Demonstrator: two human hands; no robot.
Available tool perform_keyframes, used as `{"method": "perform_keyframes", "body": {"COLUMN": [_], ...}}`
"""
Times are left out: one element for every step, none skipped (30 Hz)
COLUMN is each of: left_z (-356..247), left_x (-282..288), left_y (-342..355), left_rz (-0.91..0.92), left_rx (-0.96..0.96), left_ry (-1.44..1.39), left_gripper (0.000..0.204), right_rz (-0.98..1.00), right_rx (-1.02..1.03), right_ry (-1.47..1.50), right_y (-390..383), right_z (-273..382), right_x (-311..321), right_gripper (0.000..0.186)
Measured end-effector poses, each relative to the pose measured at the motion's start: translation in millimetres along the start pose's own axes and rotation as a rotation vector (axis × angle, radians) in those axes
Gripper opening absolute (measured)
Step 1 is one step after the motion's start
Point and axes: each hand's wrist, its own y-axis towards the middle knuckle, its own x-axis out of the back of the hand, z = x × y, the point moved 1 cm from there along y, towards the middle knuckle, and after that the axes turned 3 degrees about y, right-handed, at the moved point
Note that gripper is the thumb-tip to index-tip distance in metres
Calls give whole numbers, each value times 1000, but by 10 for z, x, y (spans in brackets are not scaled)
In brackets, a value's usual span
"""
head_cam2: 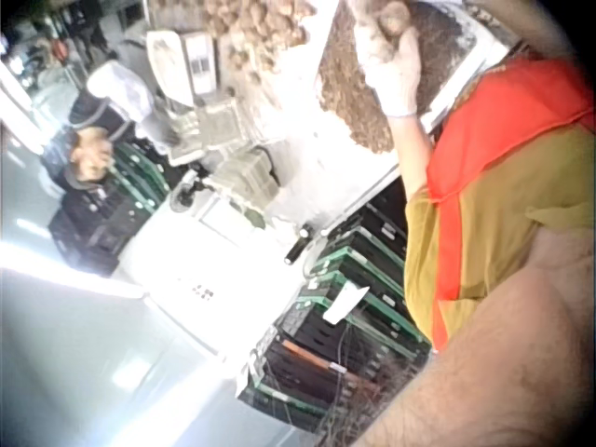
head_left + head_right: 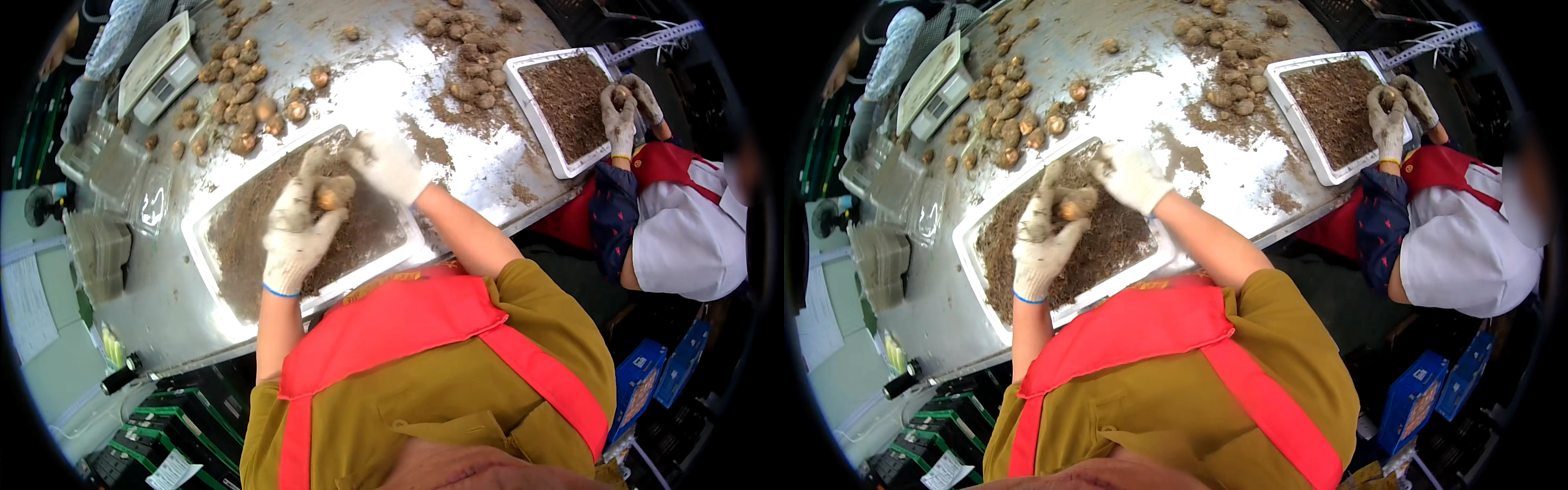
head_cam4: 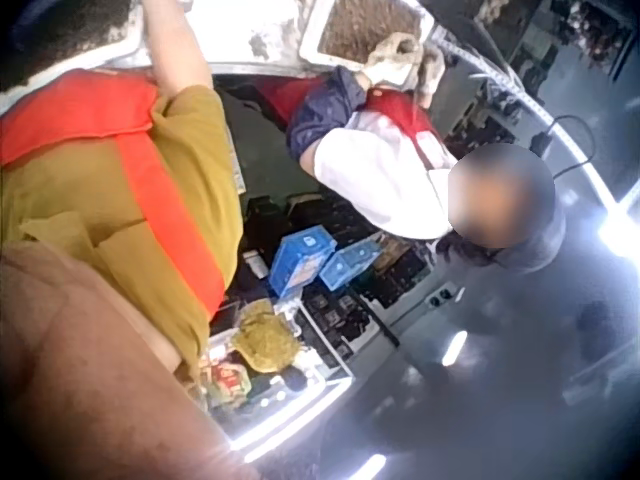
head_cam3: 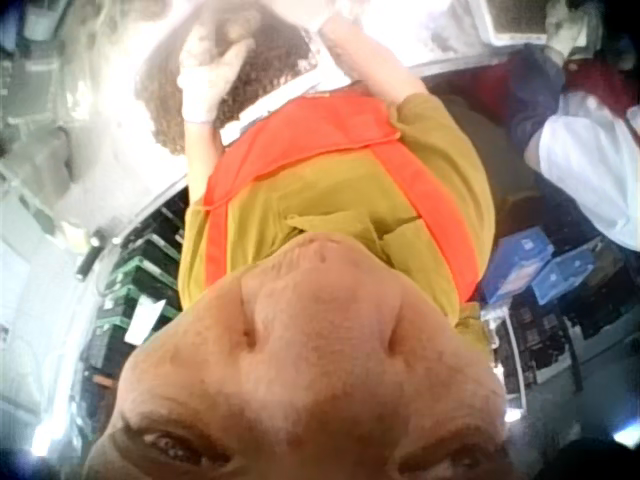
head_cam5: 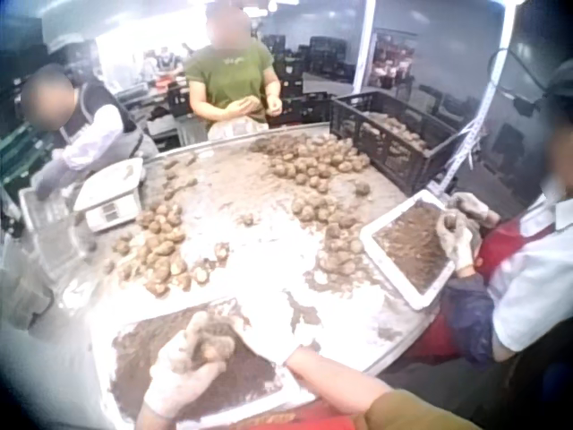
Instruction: The person cleans small root vegetables by hand, rubbing each one against a tray of loose soil-like material to remove dirt. The person handles the vegetables one at a time, rotating them to clean all sides, and places the cleaned items on the metal table. A second person works alongside at a separate station.
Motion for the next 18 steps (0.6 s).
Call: {"method": "perform_keyframes", "body": {"left_z": [7, 18, 50, 209, 301, 366, 314, 410, 483, 403, 429, 489, 538, 587, 668, 711, 704, 696], "left_x": [40, 122, 246, 451, 614, 787, 934, 1100, 1189, 1139, 1088, 1035, 957, 874, 781, 697, 587, 505], "left_y": [35, 134, 262, 353, 454, 547, 633, 702, 762, 793, 802, 779, 779, 772, 746, 711, 681, 649], "left_rz": [-87, -128, -168, -243, -319, -402, -490, -577, -656, -662, -613, -564, -476, -391, -322, -285, -245, -224], "left_rx": [99, 188, 283, 254, 218, 194, 168, 142, 111, 71, 116, 161, 185, 221, 244, 262, 281, 269], "left_ry": [1, -155, -311, -301, -196, -78, 148, 381, 611, 413, 290, 167, 66, -30, -42, -3, 32, -34], "left_gripper": [73, 70, 67, 64, 63, 63, 63, 63, 64, 65, 63, 61, 56, 51, 47, 46, 46, 45], "right_rz": [27, 20, 17, 30, 35, -76, -187, -292, -401, -443, -492, -520, -484, -444, -402, -362, -321, -280], "right_rx": [-97, -189, -283, -324, -370, -345, -321, -296, -273, -266, -261, -229, -194, -159, -124, -149, -179, -196], "right_ry": [-222, -160, -95, -146, -210, -251, -294, -299, -307, -394, -481, -500, -542, -580, -619, -645, -673, -699], "right_y": [49, 65, 58, 76, 79, 69, 51, 51, 47, 64, 78, 110, 171, 249, 302, 325, 315, 343], "right_z": [-147, -267, -375, -454, -565, -736, -969, -1237, -1445, -1505, -1513, -1511, -1549, -1602, -1649, -1702, -1760, -1789], "right_x": [94, 227, 375, 500, 642, 738, 807, 906, 1041, 1172, 1288, 1349, 1378, 1394, 1396, 1399, 1415, 1417], "right_gripper": [37, 37, 38, 35, 32, 29, 27, 26, 25, 26, 28, 32, 33, 34, 35, 36, 36, 37]}}
